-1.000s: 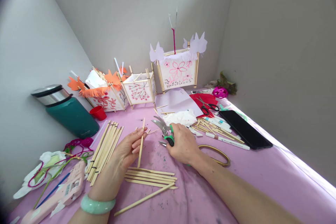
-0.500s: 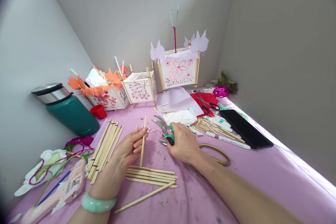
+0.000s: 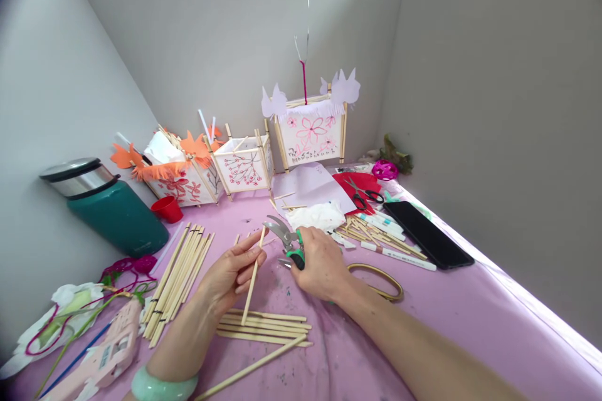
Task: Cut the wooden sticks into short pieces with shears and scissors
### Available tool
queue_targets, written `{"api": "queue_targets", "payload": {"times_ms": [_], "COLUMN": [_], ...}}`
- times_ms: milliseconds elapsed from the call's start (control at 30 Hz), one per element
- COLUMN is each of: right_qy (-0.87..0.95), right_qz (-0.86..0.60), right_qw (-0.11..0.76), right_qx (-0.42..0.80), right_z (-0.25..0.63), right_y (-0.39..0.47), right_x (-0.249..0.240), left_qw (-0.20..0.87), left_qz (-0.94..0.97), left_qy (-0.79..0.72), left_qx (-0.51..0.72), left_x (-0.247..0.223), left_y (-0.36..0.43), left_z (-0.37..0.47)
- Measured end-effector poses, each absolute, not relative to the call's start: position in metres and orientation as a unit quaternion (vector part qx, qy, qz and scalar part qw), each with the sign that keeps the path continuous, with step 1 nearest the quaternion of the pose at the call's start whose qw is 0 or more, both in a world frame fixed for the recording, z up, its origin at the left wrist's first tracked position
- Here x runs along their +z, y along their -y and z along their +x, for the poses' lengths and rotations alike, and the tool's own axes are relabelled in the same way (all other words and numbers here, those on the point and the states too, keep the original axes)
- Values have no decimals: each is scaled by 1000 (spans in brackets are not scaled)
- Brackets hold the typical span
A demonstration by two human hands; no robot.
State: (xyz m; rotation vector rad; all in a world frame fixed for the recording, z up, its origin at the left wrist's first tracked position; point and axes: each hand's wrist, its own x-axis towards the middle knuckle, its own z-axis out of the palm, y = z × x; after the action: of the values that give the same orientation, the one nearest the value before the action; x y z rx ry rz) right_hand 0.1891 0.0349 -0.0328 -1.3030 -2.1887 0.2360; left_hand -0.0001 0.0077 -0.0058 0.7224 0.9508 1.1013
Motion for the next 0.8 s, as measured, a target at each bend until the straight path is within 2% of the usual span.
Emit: {"api": "queue_targets", "payload": {"times_ms": [800], "right_qy": [824], "right_qz": [-486], "right_qw": [268], "right_qx": [116], "right_z": [186], "right_y": [-29], "right_x": [-28], "left_qw": [666], "left_qz": [335], "left_qy": [-457], "left_qx": [485], "left_x": [-10], "left_y": [-7], "left_z": [3]}}
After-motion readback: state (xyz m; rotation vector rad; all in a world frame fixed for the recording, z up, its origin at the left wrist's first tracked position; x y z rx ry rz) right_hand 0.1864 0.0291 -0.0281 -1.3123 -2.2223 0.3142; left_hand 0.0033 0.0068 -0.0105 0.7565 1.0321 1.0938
